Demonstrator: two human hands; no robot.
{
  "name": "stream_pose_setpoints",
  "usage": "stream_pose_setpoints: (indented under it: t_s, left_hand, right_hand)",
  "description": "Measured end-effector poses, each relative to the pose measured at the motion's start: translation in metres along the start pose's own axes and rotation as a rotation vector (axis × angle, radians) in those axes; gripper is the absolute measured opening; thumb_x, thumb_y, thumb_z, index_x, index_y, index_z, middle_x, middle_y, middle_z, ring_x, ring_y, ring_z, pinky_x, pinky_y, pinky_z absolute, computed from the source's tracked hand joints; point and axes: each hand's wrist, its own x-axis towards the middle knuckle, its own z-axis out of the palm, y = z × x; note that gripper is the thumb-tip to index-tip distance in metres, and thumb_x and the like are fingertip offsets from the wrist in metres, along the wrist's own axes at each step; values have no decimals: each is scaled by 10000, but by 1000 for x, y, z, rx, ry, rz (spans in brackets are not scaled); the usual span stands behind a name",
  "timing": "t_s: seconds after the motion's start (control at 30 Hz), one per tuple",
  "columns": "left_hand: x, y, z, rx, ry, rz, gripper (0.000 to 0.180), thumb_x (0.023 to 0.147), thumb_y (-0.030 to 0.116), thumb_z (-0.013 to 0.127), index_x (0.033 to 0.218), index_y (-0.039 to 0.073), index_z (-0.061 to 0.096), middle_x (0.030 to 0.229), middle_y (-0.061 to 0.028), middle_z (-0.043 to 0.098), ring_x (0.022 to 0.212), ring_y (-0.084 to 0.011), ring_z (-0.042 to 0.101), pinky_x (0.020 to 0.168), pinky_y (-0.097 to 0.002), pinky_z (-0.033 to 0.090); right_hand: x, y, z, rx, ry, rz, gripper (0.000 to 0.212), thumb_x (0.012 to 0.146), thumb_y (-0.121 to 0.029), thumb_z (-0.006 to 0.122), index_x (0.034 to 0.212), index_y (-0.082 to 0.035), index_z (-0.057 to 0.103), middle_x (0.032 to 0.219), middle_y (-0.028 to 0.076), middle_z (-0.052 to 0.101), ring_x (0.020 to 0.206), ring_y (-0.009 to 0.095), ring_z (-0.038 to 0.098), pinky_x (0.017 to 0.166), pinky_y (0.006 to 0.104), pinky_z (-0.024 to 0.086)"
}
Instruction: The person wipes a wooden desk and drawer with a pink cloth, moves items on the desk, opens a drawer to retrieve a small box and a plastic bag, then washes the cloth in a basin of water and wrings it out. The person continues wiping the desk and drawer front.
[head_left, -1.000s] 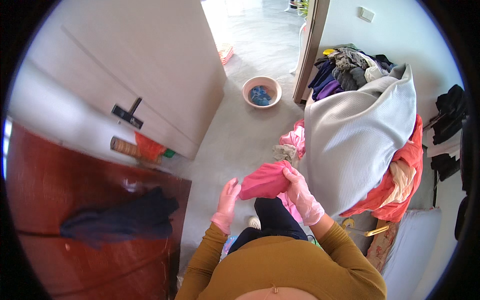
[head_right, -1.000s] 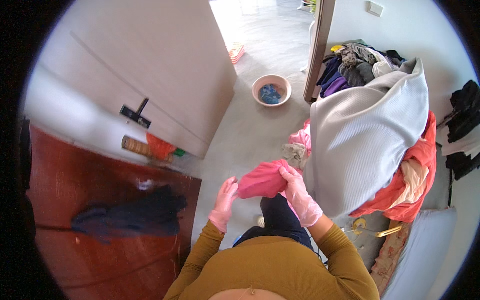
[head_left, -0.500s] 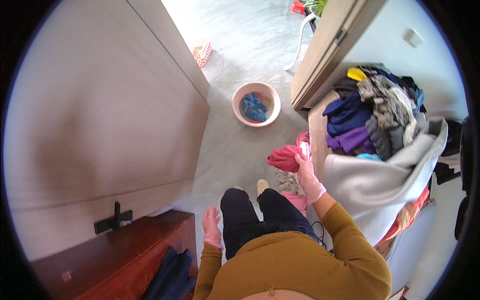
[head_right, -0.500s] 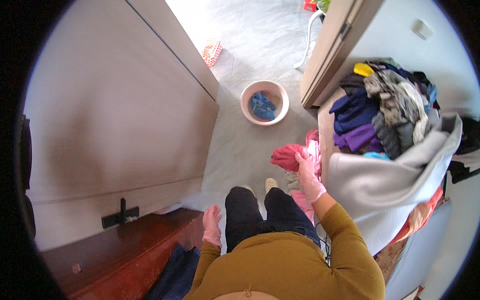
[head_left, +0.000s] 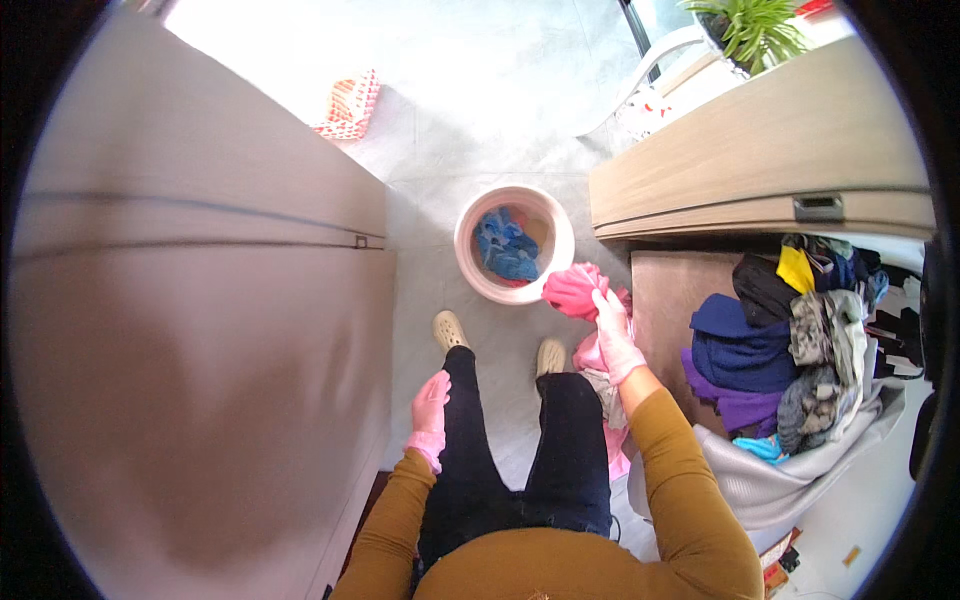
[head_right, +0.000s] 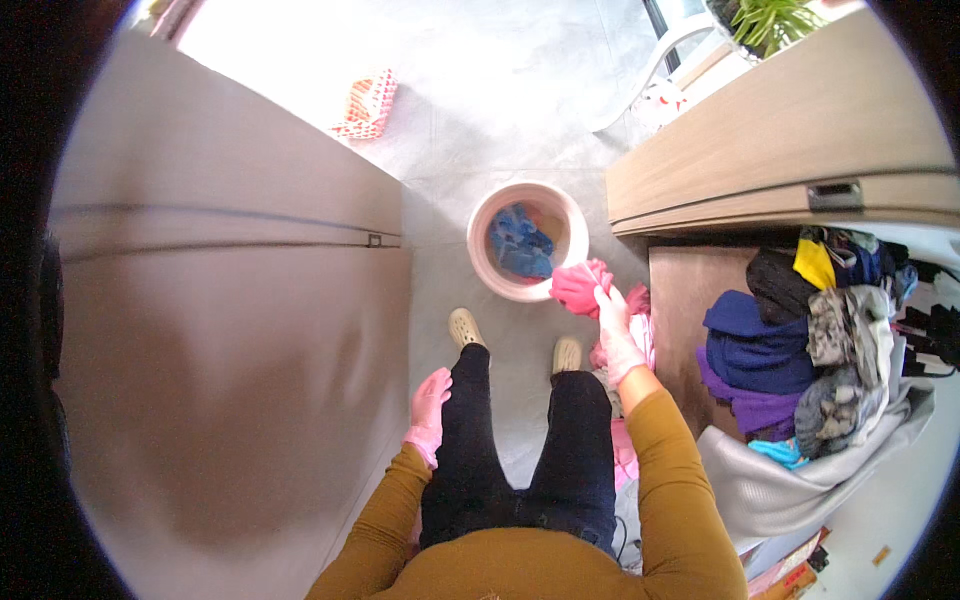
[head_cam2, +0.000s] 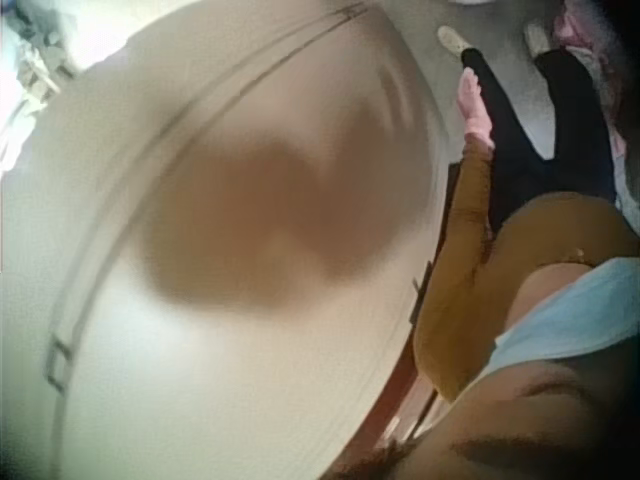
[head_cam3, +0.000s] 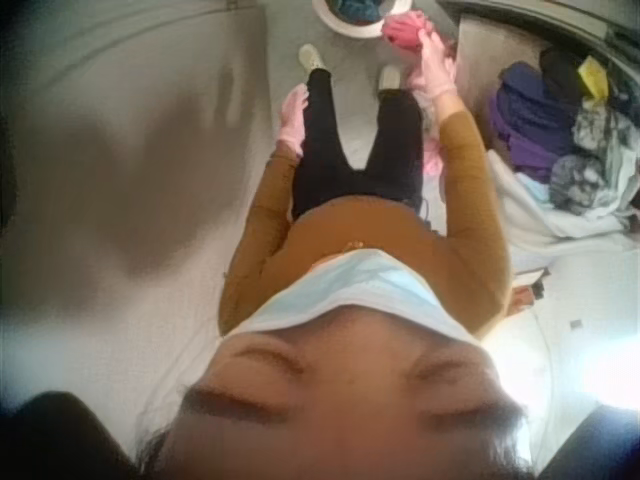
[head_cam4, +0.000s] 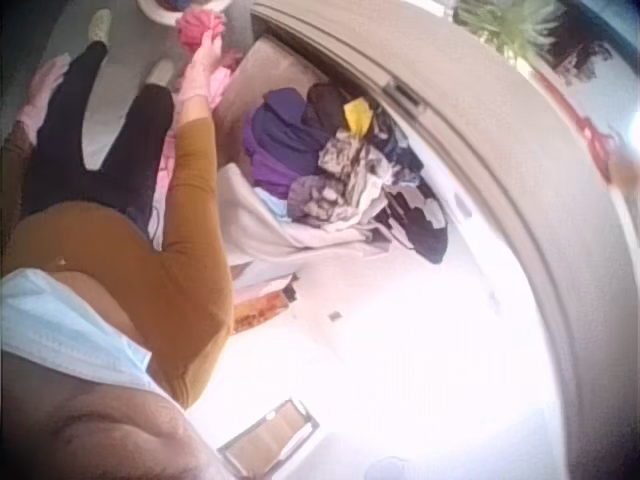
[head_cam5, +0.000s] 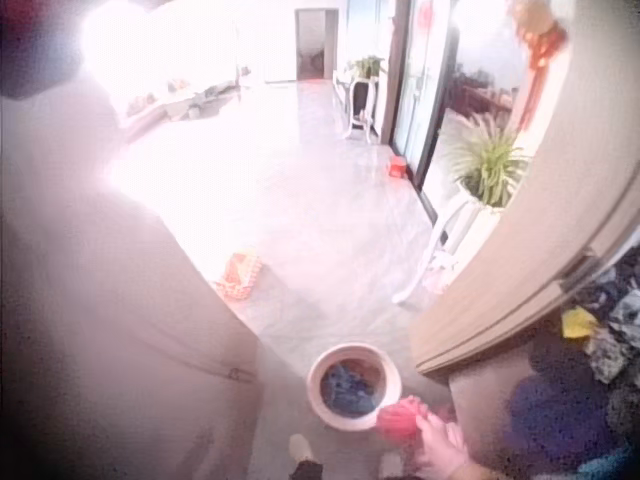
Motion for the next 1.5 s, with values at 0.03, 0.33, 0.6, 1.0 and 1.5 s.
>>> stream_pose_setpoints:
  t_s: [0.03,0.33,0.6,1.0,1.5]
  left_hand:
    - [21,6,13,6,-34,-10,437,1029,265,613,1385,13,583,1391,-109,609,1277,-223,574,1054,-351,445]
    - [209,-15,136,-67,-15,-111,520,1069,247,507,1522,13,405,1500,-149,506,1360,-260,510,1133,-395,393]
    - [337,-107,205,-138,-6,-162,486,1063,264,531,1491,45,465,1467,-129,538,1335,-255,527,1113,-407,411]
    - [412,-140,261,-320,-34,-280,572,1031,373,592,1497,71,456,1488,-150,507,1350,-276,504,1089,-414,424]
    - [454,-144,364,-988,-142,-409,337,1023,279,594,1265,46,627,1163,-48,703,1050,-223,674,1000,-375,527]
  right_hand:
    - [25,1,14,-106,-5,-7,428,994,-119,600,1384,46,538,1290,133,648,1190,228,614,1046,324,461]
    - [208,117,31,-860,-317,-95,383,994,-196,524,1344,-105,648,1363,167,632,1212,264,629,1063,347,446]
    - [345,210,63,-1786,-619,-704,645,849,-269,703,1466,-260,513,1603,113,361,1471,352,332,1161,548,336]
    - [399,257,107,-1074,-349,37,357,940,-94,561,1289,-125,630,1200,196,669,1116,288,661,940,385,519]
    - [326,219,56,-1020,-134,-13,413,883,-359,747,1183,-83,676,1062,200,725,965,343,710,851,405,559]
